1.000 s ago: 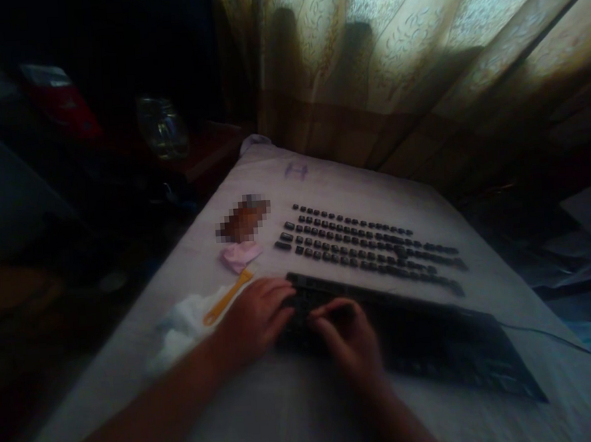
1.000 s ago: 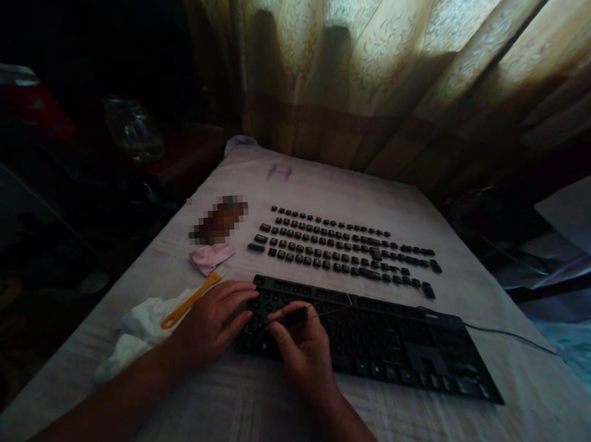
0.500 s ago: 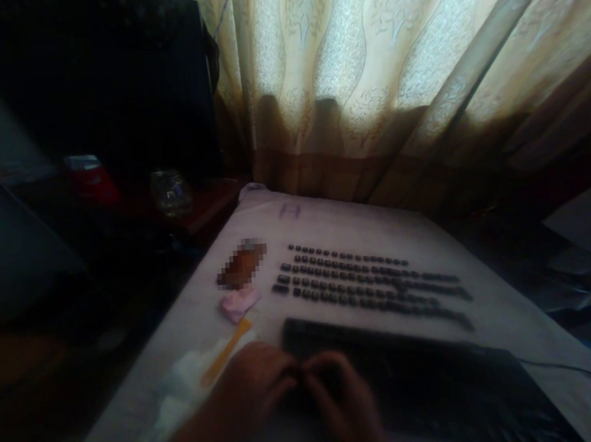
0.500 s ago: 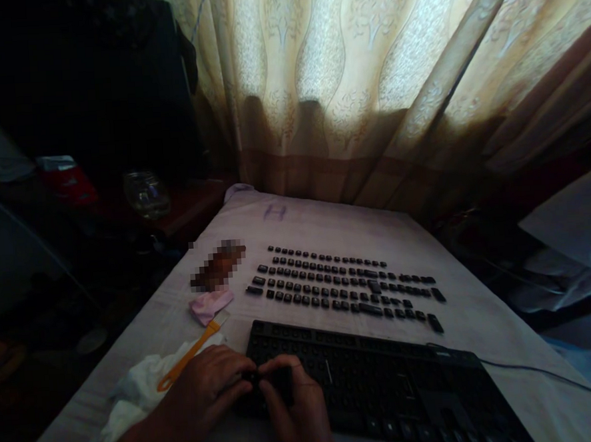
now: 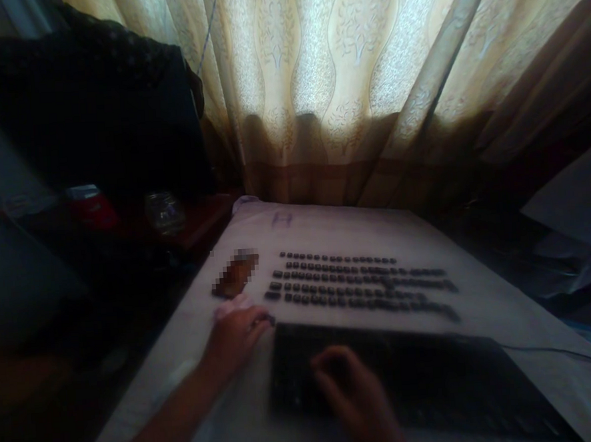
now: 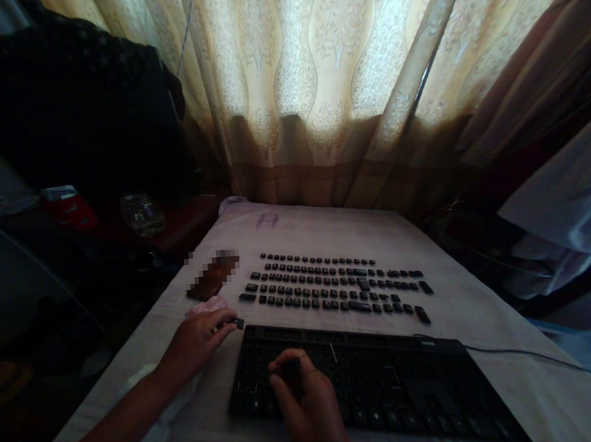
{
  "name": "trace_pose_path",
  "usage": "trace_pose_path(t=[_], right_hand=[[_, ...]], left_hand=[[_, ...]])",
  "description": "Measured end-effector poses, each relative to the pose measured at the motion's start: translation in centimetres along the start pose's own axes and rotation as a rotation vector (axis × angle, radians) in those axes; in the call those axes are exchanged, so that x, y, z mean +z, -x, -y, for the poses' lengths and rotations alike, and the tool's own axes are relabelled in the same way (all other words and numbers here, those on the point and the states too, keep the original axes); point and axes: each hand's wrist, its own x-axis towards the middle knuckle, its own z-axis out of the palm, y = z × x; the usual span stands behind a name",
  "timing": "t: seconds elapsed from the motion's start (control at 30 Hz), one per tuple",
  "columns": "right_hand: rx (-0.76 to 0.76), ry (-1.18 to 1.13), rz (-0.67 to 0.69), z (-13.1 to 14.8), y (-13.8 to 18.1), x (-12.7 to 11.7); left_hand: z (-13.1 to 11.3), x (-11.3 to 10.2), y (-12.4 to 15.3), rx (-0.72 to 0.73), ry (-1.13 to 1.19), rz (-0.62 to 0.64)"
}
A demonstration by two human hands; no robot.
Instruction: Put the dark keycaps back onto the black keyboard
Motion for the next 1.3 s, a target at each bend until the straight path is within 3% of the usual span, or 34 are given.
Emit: trace_pose_path(t=[0.2,0.37,0.67,1.03,1.23,1.3], right_hand=[[-0.001,0.048,-0.018,0.0,1.2,-0.7],[0.004,0.001,-0.007,-0.5,1.1,-1.8],[0.123,-0.162,-0.116,0.1,0.2,-3.2],[0.135,-0.153,0.093,1.3,0.7,-1.5],[0.094,0.003,0.215,1.7,0.9,-0.3],[0.059,0.085,0.219,1.6,1.0,-0.1]], left_hand=[[1.4,1.1,-3.6,-0.111,-0.021,0.015],[2.0,2.3,-3.4,-0.111,-0.045,0.001],[2.0,1.9,-3.6,-0.039,-0.05,0.039],[2.4,1.8,-3.5,-0.028,-0.032,0.023],[0.0,0.6,-1.3,0.073,-0.016,-0.052],[-0.9,0.9,0.1,0.182,0.028,-0.122]])
